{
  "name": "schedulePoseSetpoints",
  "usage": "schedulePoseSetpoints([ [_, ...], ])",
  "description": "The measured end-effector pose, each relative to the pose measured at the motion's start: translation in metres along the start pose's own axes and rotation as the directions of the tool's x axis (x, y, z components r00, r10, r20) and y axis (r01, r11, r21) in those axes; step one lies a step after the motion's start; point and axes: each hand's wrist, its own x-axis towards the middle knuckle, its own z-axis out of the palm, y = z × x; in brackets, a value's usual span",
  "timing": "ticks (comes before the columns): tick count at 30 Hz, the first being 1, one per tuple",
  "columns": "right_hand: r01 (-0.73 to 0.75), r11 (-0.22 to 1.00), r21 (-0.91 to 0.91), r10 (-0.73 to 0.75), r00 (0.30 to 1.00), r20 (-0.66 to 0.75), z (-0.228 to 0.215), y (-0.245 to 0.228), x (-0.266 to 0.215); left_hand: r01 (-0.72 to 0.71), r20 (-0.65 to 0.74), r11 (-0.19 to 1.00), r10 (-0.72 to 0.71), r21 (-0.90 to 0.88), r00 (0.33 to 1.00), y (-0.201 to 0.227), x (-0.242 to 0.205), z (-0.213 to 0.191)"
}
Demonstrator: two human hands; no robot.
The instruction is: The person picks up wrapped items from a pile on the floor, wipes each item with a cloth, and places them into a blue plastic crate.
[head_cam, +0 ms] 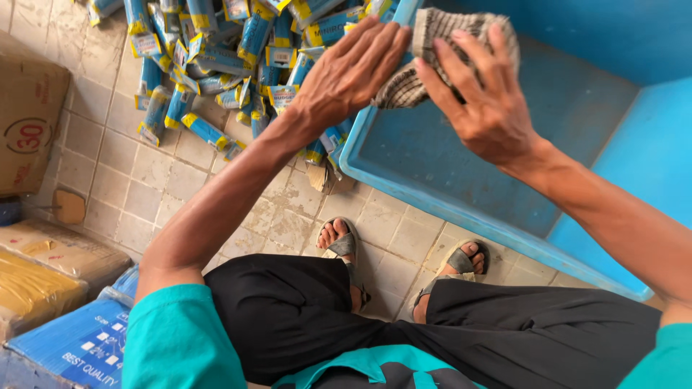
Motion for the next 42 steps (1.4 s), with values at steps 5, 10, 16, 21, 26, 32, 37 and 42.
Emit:
schedulePoseSetpoints([
  [5, 0.004, 1.0, -0.014, -0.005, 0.999, -0.052, -0.008, 0.014, 0.0, -0.005, -0.04, 1.0, 0.007, 0.028, 0.999, -0.005, 0.003, -0.014],
  [10, -0.024, 0.999, 0.039, 0.026, 0.998, -0.064, -0.012, 0.014, -0.003, -0.001, -0.049, 0.999, 0.003, 0.045, 0.999, -0.005, 0.008, -0.02],
  [16, -0.033, 0.999, 0.027, 0.035, 0.997, -0.074, -0.014, 0.015, -0.004, -0.001, -0.027, 0.999, 0.002, 0.038, 1.0, -0.003, 0.008, -0.018],
  [21, -0.036, 0.999, 0.008, 0.036, 0.998, -0.046, -0.015, 0.015, -0.006, -0.009, -0.021, 1.0, 0.009, 0.026, 1.0, -0.003, 0.004, -0.008],
  [26, -0.033, 0.999, 0.028, 0.035, 0.998, -0.052, -0.015, 0.014, -0.002, 0.008, -0.071, 1.0, -0.007, 0.001, 0.997, 0.002, 0.008, -0.015],
  [32, -0.069, 0.998, -0.003, 0.068, 0.989, -0.132, -0.01, 0.009, 0.0, 0.062, -0.235, 0.998, -0.055, 0.024, 0.97, 0.01, 0.016, -0.012],
  [37, -0.091, 0.996, -0.019, 0.084, 0.97, -0.227, -0.014, 0.007, 0.007, 0.071, -0.38, 0.997, -0.051, 0.04, 0.924, 0.009, 0.02, -0.011],
  [42, -0.09, 0.995, -0.032, 0.08, 0.967, -0.244, -0.014, 0.005, 0.007, 0.096, -0.335, 0.995, -0.09, 0.003, 0.938, 0.014, 0.021, -0.017],
])
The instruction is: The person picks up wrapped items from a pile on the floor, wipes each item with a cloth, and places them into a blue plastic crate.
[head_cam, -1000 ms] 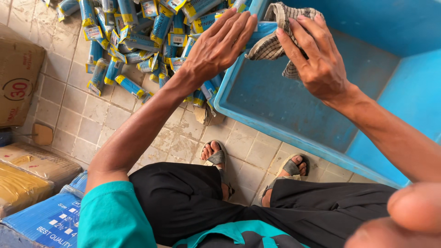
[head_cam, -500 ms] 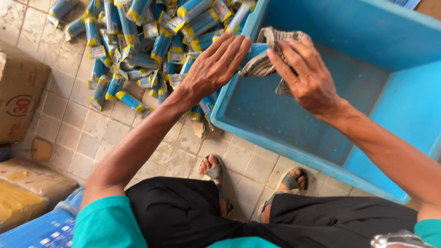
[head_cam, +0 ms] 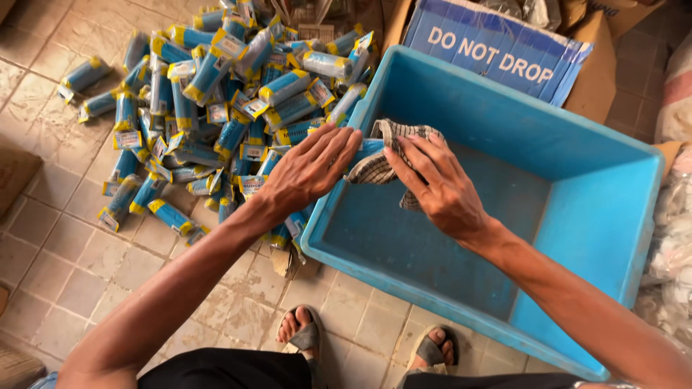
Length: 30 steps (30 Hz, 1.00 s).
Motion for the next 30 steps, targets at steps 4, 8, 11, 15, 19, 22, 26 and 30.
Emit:
schedulePoseSetpoints([
  [4, 0.0, 1.0, -0.003, 0.0, 1.0, 0.001, 0.003, 0.002, -0.002, -0.013, -0.008, 1.0, 0.013, 0.008, 1.0, -0.002, 0.002, -0.001],
  [8, -0.01, 1.0, -0.009, 0.011, 1.0, 0.013, -0.003, -0.003, -0.001, -0.013, 0.012, 0.999, 0.013, 0.034, 1.0, 0.002, -0.003, -0.001],
  [11, -0.016, 1.0, -0.024, 0.016, 1.0, 0.007, 0.001, -0.001, -0.001, -0.013, 0.04, 0.999, 0.012, 0.032, 0.999, -0.002, -0.004, 0.002],
  [15, -0.023, 0.999, -0.024, 0.023, 1.0, 0.018, 0.003, -0.003, -0.003, -0.007, 0.075, 0.999, 0.004, 0.05, 0.997, -0.001, -0.007, 0.004],
  [19, -0.016, 1.0, -0.02, 0.016, 1.0, 0.025, 0.003, -0.002, -0.004, -0.015, 0.102, 0.998, 0.008, 0.067, 0.995, 0.0, -0.01, 0.003],
  [22, -0.005, 1.0, -0.025, 0.005, 1.0, 0.017, 0.003, -0.001, -0.005, -0.022, 0.088, 0.998, 0.017, 0.059, 0.996, -0.001, -0.012, 0.006],
  [26, -0.008, 1.0, -0.018, 0.009, 1.0, 0.03, 0.003, 0.0, -0.007, -0.017, 0.131, 0.996, 0.006, 0.083, 0.991, 0.0, -0.013, 0.006],
  [30, -0.004, 1.0, -0.028, 0.005, 0.999, 0.039, 0.002, 0.0, -0.008, -0.012, 0.14, 0.997, 0.001, 0.076, 0.99, 0.001, -0.011, 0.004],
])
